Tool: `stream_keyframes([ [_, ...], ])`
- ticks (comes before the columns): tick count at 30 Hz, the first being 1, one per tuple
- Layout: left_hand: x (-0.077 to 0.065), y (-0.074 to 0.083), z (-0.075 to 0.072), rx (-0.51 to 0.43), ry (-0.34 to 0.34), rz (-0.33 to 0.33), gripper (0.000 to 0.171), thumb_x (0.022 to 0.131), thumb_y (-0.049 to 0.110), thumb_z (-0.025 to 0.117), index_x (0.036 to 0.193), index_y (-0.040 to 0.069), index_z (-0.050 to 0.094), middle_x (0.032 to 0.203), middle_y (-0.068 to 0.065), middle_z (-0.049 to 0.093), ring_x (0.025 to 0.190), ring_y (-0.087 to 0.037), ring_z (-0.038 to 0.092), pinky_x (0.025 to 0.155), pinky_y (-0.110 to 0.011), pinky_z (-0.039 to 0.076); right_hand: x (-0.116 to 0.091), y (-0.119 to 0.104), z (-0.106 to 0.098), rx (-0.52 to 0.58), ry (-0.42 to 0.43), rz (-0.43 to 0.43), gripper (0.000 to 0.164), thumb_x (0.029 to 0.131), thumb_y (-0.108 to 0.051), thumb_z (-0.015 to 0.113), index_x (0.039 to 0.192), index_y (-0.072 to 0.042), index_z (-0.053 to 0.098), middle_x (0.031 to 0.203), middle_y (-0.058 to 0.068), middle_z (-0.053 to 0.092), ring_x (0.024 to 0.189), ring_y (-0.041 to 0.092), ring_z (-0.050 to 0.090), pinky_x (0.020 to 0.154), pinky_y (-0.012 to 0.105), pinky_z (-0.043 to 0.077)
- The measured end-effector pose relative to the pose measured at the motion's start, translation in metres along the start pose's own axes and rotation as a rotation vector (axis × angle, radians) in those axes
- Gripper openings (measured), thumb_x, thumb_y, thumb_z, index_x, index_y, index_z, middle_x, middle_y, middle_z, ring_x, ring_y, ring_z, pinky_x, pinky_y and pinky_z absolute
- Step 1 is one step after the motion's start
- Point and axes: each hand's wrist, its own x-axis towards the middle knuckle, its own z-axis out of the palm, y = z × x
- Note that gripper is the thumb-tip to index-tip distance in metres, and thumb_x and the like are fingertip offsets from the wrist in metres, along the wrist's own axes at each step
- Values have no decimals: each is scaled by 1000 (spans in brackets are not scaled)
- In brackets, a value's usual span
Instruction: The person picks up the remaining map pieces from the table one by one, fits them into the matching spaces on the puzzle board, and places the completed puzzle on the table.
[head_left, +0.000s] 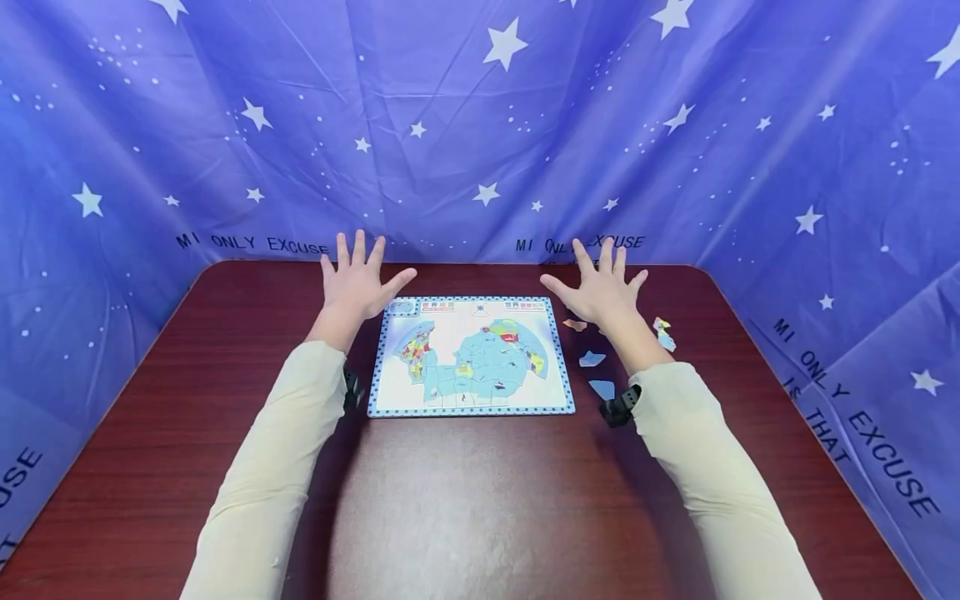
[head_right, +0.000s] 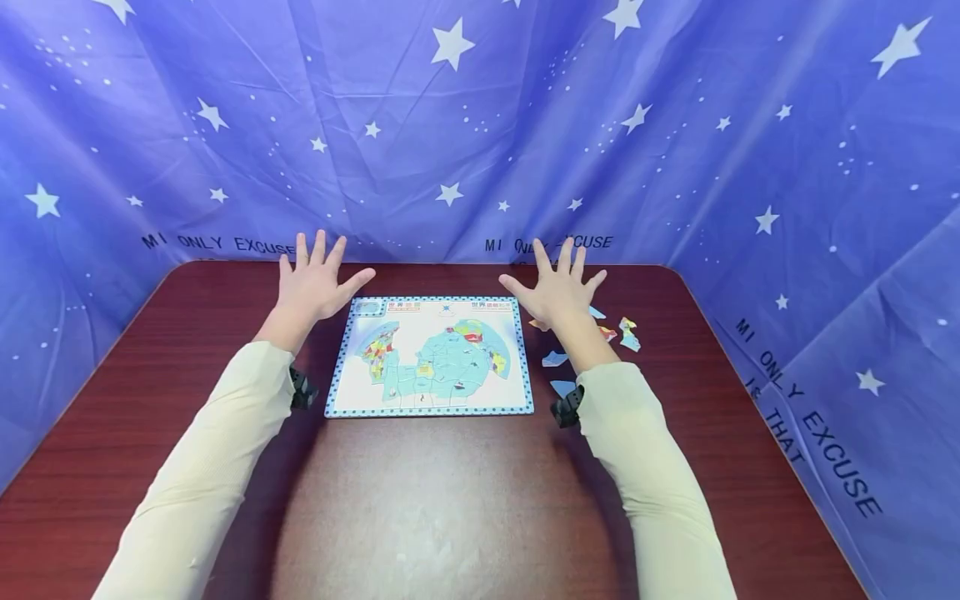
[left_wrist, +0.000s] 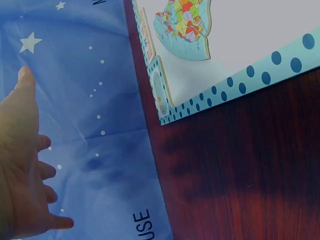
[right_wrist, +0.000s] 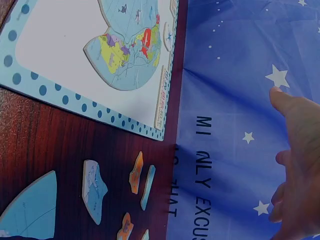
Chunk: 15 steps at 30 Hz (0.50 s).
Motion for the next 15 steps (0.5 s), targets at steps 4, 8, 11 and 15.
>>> stream_keyframes([
  [4, 1, -3, 0, -48, 29, 12, 99, 79, 84, 16, 153, 18, 4, 158, -14, -4, 144, -39, -5, 110, -65, 5, 2, 3, 1, 19, 24, -13, 94, 81, -79, 34, 152, -26, 4, 155, 24, -11, 142, 43, -10, 102, 74, 0],
  [8, 2, -7, 1, -118, 78, 34, 96, 82, 81, 23, 152, 16, 11, 158, -14, 10, 143, -39, 13, 107, -65, 16, 4, 7, 1, 56, 46, -28, 92, 82, -75, 38, 152, -23, 9, 156, 24, -3, 143, 43, 1, 104, 72, 9],
  [11, 2, -12, 2, -201, 105, 47, 91, 84, 77, 31, 151, 16, 18, 155, -15, 20, 139, -41, 22, 104, -65, 21, 4, 10, 1, 83, 56, -40, 89, 84, -71, 42, 152, -20, 13, 155, 24, 10, 142, 43, 12, 103, 70, 16],
  [15, 1, -21, 4, -341, 97, 50, 84, 87, 68, 42, 150, 16, 24, 151, -16, 28, 137, -41, 26, 105, -63, 22, 5, 16, 3, 128, 59, -56, 82, 87, -63, 46, 150, -16, 21, 151, 22, 27, 137, 42, 27, 102, 66, 25],
])
